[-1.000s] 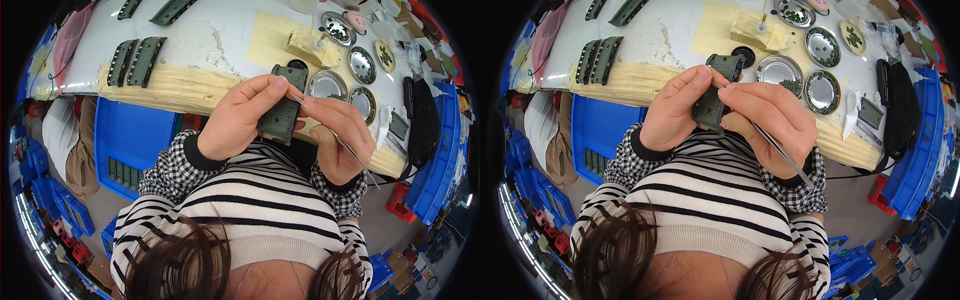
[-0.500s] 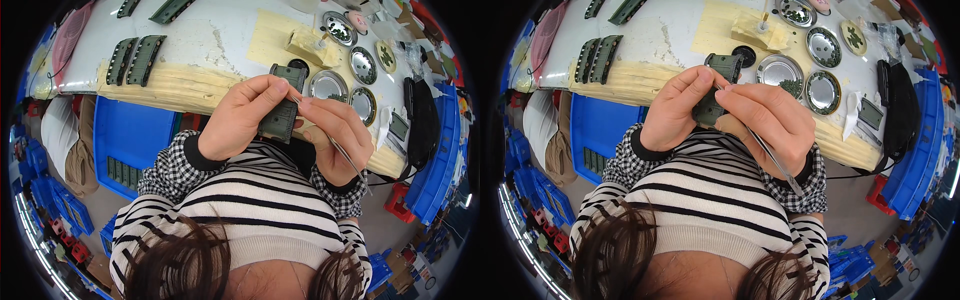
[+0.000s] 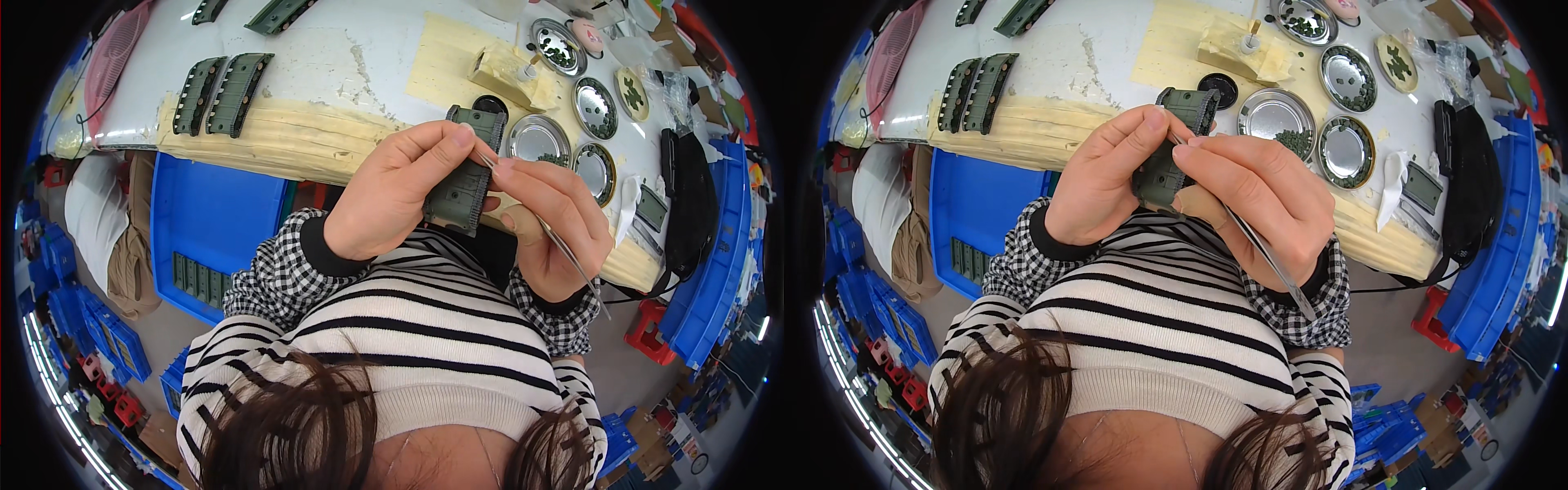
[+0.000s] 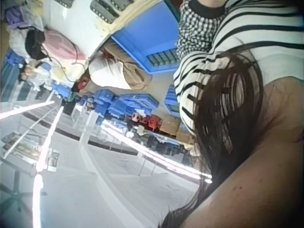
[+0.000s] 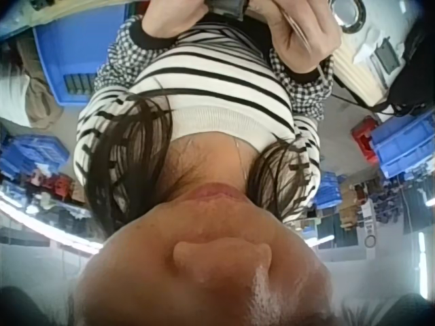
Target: Assembling small plastic components onto a toy tank chassis using an applicator tool.
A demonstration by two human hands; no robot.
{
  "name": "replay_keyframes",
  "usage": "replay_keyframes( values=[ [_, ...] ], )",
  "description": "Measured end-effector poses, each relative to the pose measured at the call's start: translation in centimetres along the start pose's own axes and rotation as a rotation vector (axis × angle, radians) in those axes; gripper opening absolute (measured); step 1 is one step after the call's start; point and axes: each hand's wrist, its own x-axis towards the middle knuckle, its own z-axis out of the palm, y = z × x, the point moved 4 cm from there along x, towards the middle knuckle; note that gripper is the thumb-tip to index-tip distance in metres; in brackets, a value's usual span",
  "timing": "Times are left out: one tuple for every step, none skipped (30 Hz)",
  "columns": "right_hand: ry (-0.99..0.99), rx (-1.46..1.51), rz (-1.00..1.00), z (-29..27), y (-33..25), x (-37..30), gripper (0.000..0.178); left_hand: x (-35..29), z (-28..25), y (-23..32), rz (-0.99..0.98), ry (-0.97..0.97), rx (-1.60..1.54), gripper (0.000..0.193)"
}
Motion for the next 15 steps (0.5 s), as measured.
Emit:
replay_keyframes(
  values=[
    [-0.003, -0.003, 0.004, 0.00, -0.02, 0.03, 0.031, 0.02, -0.08, -0.01, 0.006, 0.000, 0.006, 0.032],
    [-0.007, -0.005, 0.009, -0.02, -0.07, 0.08, 0.031, 0.04, -0.17, -0.04, 0.011, 0.000, 0.011, 0.032],
    [-0.009, -0.009, 0.014, -0.06, -0.09, 0.10, 0.030, 0.08, -0.18, -0.05, 0.016, -0.001, 0.017, 0.031],
    [-0.009, -0.007, 0.017, -0.09, -0.09, 0.10, 0.030, 0.09, -0.15, -0.04, 0.021, -0.001, 0.018, 0.031],
    [-0.009, -0.004, 0.021, -0.11, -0.09, 0.11, 0.030, 0.10, -0.08, -0.03, 0.026, -0.001, 0.018, 0.031],
    [-0.007, -0.002, 0.024, -0.09, -0.09, 0.12, 0.030, 0.07, -0.05, -0.02, 0.032, 0.000, 0.019, 0.031],
    [-0.005, 0.001, 0.027, -0.07, -0.09, 0.13, 0.030, 0.02, -0.01, 0.00, 0.032, 0.005, 0.024, 0.031],
    [-0.002, 0.004, 0.031, -0.02, -0.11, 0.17, 0.030, -0.03, 0.05, 0.05, 0.032, 0.009, 0.028, 0.031],
    [-0.001, 0.006, 0.035, 0.00, -0.11, 0.19, 0.029, -0.06, 0.07, 0.07, 0.032, 0.014, 0.032, 0.030],
    [0.000, 0.008, 0.039, 0.04, -0.12, 0.20, 0.029, -0.04, 0.03, 0.06, 0.035, 0.016, 0.042, 0.030],
    [0.000, 0.009, 0.042, 0.07, -0.11, 0.20, 0.029, -0.01, -0.03, 0.05, 0.039, 0.018, 0.051, 0.031],
    [0.000, 0.009, 0.046, 0.05, -0.11, 0.20, 0.028, 0.01, -0.02, 0.06, 0.043, 0.019, 0.061, 0.031],
    [0.015, 0.033, 0.060, 0.02, 0.02, 0.12, 0.026, -0.08, 0.02, 0.15, 0.028, -0.008, 0.075, 0.030],
    [0.030, 0.057, 0.074, 0.06, 0.25, -0.07, 0.023, -0.27, -0.01, 0.38, 0.014, -0.035, 0.088, 0.030],
    [0.062, 0.083, 0.115, 0.01, 0.63, -0.26, 0.020, -0.36, 0.04, 0.51, 0.002, -0.063, 0.099, 0.031]
  ],
)
